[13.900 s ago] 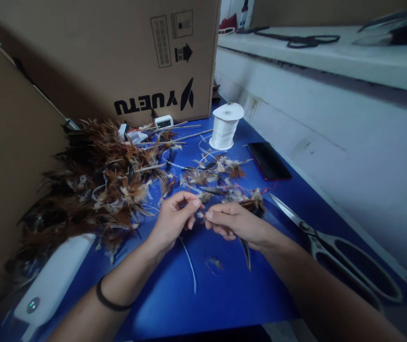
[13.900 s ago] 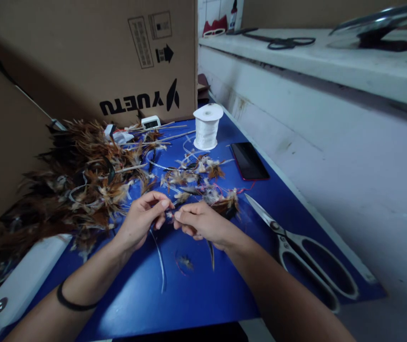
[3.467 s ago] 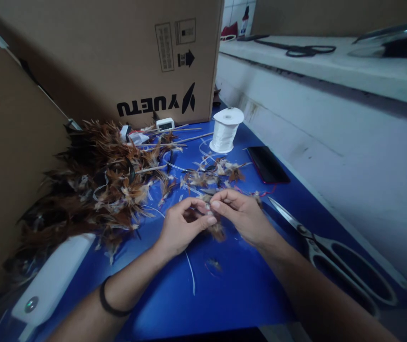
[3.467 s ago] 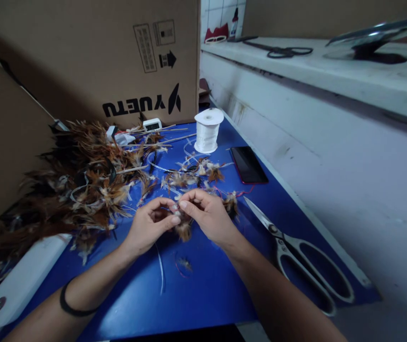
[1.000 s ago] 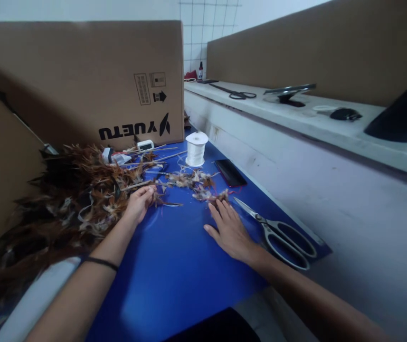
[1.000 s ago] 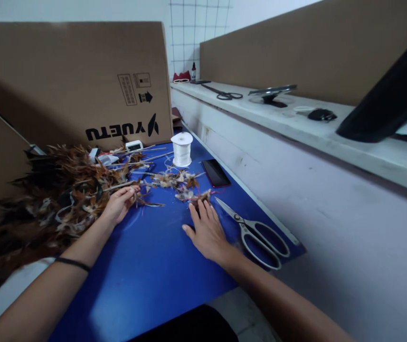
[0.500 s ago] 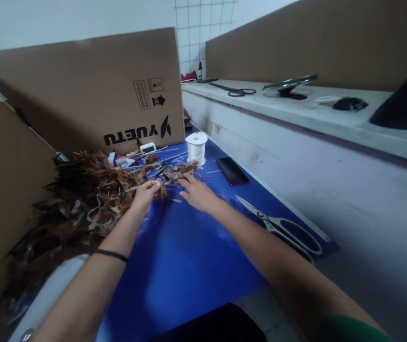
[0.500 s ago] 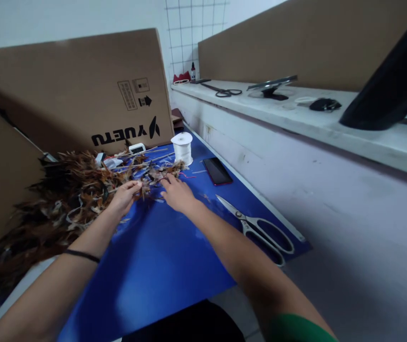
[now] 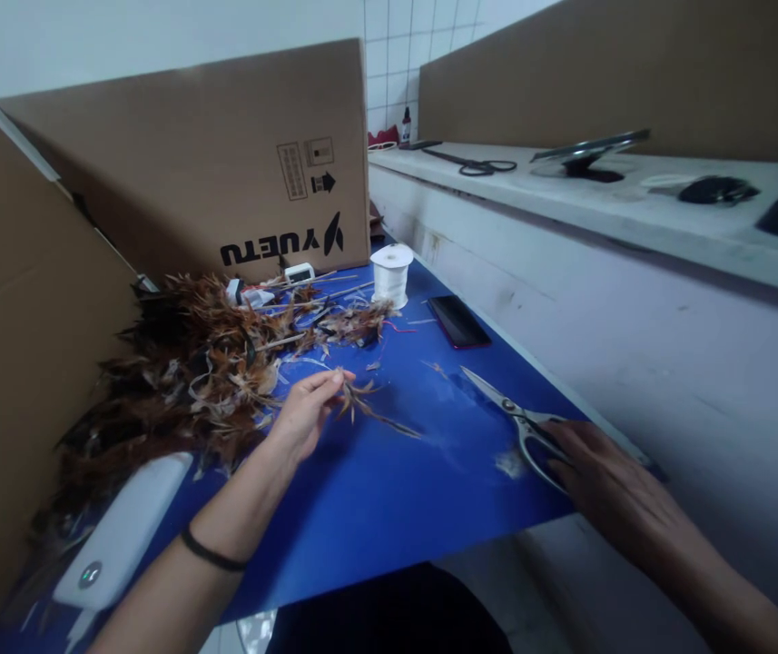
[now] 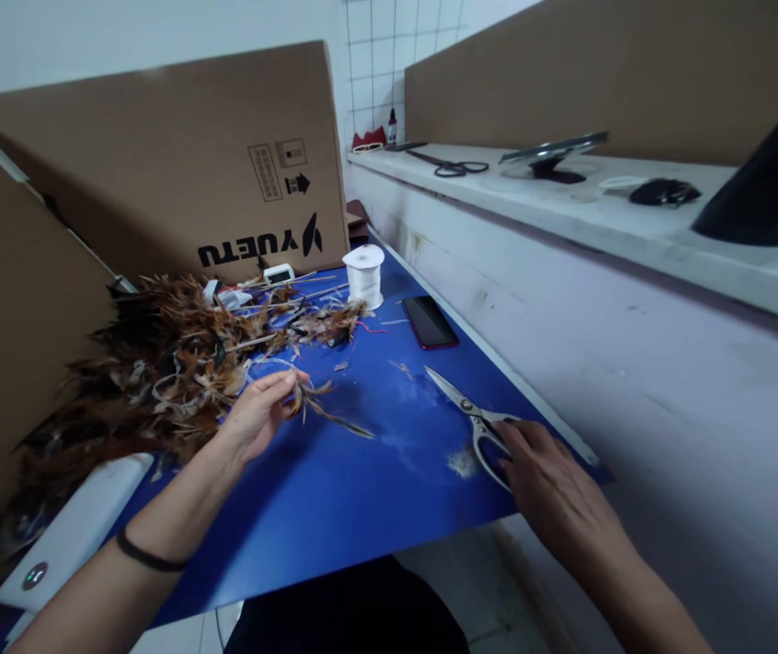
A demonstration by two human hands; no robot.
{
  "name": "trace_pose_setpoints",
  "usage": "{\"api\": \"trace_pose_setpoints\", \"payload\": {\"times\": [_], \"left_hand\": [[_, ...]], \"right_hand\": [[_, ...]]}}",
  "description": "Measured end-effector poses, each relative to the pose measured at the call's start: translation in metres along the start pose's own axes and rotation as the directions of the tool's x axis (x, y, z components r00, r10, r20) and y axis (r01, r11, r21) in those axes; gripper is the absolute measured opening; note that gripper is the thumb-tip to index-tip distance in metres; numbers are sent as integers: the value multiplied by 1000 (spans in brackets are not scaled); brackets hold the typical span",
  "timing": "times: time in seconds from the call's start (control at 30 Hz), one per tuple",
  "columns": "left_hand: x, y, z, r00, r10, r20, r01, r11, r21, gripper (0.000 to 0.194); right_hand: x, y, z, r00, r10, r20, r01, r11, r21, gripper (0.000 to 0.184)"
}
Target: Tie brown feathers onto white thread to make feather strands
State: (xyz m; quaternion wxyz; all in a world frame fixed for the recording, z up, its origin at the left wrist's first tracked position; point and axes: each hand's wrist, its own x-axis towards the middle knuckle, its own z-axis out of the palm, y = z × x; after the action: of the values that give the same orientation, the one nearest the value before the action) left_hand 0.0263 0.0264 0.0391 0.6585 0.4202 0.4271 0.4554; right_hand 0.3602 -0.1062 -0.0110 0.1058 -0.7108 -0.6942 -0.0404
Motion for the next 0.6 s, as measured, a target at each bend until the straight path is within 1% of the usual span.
{"api": "trace_pose_setpoints", "payload": {"times": [0.07, 0.13, 0.2, 0.27, 0.3, 0.33, 0.37, 0.4, 0.43, 0.47, 0.5, 0.53, 0.57, 0.6], "left_hand": [[-3, -6, 6, 999, -28, 23, 28, 999, -42, 26], [-6, -11, 11, 998, -49, 26, 51, 997, -57, 25], [-7, -17, 13, 998, -54, 17, 54, 997, -55, 25], [-7, -22, 14, 999, -38, 13, 38, 998, -50, 26], [-6, -25, 14, 1000, -29, 11, 29, 998, -47, 26], [-5, -28, 14, 1000, -22, 9, 22, 999, -44, 27], [-5, -30, 14, 1000, -17, 4, 17, 999, -39, 27], [-4, -32, 14, 1000, -12, 0, 12, 999, -34, 27], [-3, -33, 14, 1000, -7, -2, 7, 1000, -28, 26], [-3, -34, 13, 1000, -3, 0, 3, 1000, -24, 26], [-3, -35, 13, 1000, 2, 5, -2, 1000, -23, 25], [-3, -35, 13, 1000, 7, 11, -6, 1000, -26, 24], [-4, -34, 13, 1000, 11, 14, -11, 999, -30, 23], [-4, -34, 12, 1000, 16, 14, -16, 999, -36, 22]], "right_hand": [[4, -3, -3, 1000, 10, 24, -11, 1000, 11, 35], [8, -6, -6, 999, 9, 35, -9, 1000, 7, 35], [11, -7, -7, 999, 14, 37, -16, 999, 44, 32], [11, -6, -7, 996, 80, 40, -85, 986, 144, 29], [10, -6, -7, 990, 134, 49, -142, 964, 224, 28], [9, -6, -8, 979, 194, 67, -205, 922, 328, 28], [8, -7, -9, 962, 258, 90, -270, 851, 449, 29], [7, -9, -10, 941, 315, 124, -326, 746, 580, 32], [5, -13, -12, 918, 357, 172, -368, 607, 704, 35], [4, -19, -15, 895, 382, 228, -395, 446, 803, 41], [4, -26, -17, 873, 392, 292, -418, 289, 861, 48], [4, -35, -20, 849, 384, 363, -448, 159, 880, 54], [5, -44, -23, 844, 338, 418, -464, 68, 883, 59], [7, -54, -25, 844, 304, 442, -464, 3, 886, 63]]}}
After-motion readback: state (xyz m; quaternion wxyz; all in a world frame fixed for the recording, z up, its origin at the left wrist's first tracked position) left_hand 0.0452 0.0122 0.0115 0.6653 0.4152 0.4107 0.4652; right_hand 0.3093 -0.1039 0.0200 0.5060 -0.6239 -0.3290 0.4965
